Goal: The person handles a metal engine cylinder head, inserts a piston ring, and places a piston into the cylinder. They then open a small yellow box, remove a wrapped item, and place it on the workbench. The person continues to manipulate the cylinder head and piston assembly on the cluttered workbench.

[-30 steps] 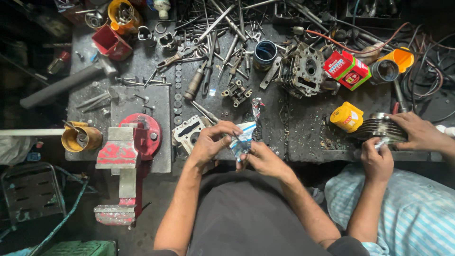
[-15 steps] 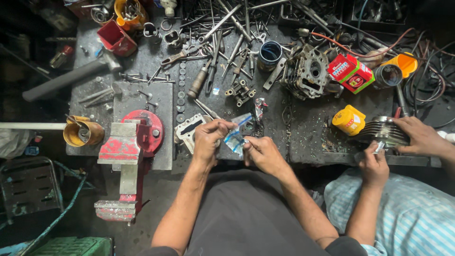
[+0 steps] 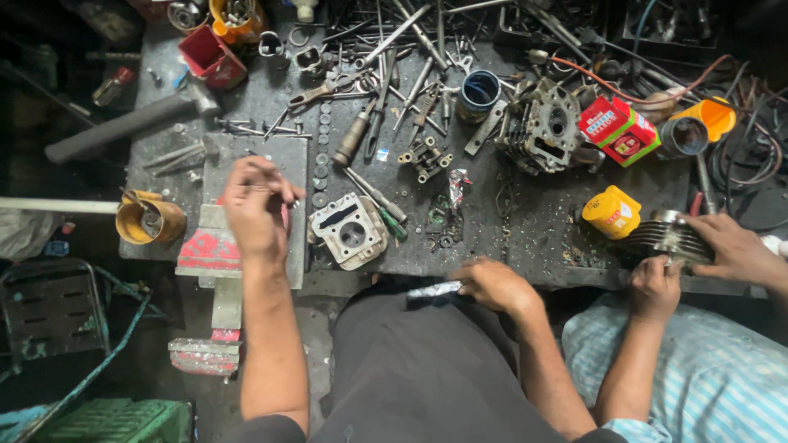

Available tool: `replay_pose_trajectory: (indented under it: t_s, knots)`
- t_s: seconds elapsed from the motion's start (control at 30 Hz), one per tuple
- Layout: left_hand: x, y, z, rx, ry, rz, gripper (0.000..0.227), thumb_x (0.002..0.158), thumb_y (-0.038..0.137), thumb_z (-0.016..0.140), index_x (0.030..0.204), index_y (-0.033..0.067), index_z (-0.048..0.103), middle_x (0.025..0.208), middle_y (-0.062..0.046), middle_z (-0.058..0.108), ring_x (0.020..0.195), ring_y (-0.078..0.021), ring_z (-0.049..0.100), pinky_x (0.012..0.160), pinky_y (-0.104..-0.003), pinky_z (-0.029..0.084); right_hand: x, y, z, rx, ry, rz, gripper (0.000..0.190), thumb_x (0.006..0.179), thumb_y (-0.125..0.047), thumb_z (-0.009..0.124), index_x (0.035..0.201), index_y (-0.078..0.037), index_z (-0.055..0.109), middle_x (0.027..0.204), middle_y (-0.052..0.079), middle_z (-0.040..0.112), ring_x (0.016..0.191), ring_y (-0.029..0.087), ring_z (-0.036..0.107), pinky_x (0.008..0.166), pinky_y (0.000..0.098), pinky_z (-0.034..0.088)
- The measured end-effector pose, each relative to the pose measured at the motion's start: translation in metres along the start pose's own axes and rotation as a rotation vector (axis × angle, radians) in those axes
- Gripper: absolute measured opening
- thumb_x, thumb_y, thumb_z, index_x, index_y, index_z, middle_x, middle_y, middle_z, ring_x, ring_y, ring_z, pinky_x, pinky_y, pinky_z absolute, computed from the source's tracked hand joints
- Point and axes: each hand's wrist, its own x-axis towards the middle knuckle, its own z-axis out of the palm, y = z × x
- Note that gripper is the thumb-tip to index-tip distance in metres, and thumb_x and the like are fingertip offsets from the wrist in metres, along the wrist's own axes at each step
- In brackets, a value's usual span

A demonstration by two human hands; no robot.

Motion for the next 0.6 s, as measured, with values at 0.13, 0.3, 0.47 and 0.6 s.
replay_pose_trajectory:
  t_s: [0.13,0.3,0.47,0.6]
  knots:
    - [-0.014,-0.016,0.013,1.007,-0.105,0.152,0.024,0.109,0.031,0.057,0.104,0.0083,0.064,0.087,-0.008,0.067,0.076,-0.0242,0.067,0.069,-0.043,0.053,0.002,-0.009,-0.005,0.043,0.013,0.161,0.060,0.082,-0.022,0.073,0.140,-0.014,0.056,0.129,0.015,0.062,0.122,0.037,0.054,0.103,0.0458,0.045]
    - [-0.045,-0.047,0.039,1.518,-0.286,0.064,0.062,0.077,0.044,0.085,0.109,-0.0001,0.056,0.109,-0.017,0.058,0.106,-0.0369,0.056,0.084,-0.049,0.049,0.020,-0.041,-0.018,0.063,0.151,0.033,0.050,0.093,-0.033,0.067,0.136,-0.010,0.058,0.133,0.015,0.062,0.124,0.036,0.055,0.105,0.0458,0.044]
    - [-0.063,-0.067,0.039,1.693,-0.371,0.094,0.098,0.045,0.050,0.098,0.116,-0.0010,0.053,0.144,-0.021,0.040,0.132,-0.0428,0.038,0.105,-0.056,0.037,0.034,-0.053,-0.027,0.063,0.321,0.031,0.048,0.095,-0.032,0.065,0.135,-0.007,0.059,0.134,0.016,0.062,0.123,0.037,0.055,0.104,0.0454,0.044]
    - [-0.061,-0.077,0.033,1.787,-0.438,-0.025,0.105,0.044,0.051,0.099,0.123,-0.0001,0.052,0.156,-0.021,0.030,0.140,-0.0446,0.030,0.107,-0.058,0.033,0.040,-0.050,-0.033,0.161,0.348,0.114,0.041,0.095,-0.031,0.064,0.130,-0.010,0.064,0.129,0.012,0.065,0.122,0.033,0.057,0.103,0.0424,0.045]
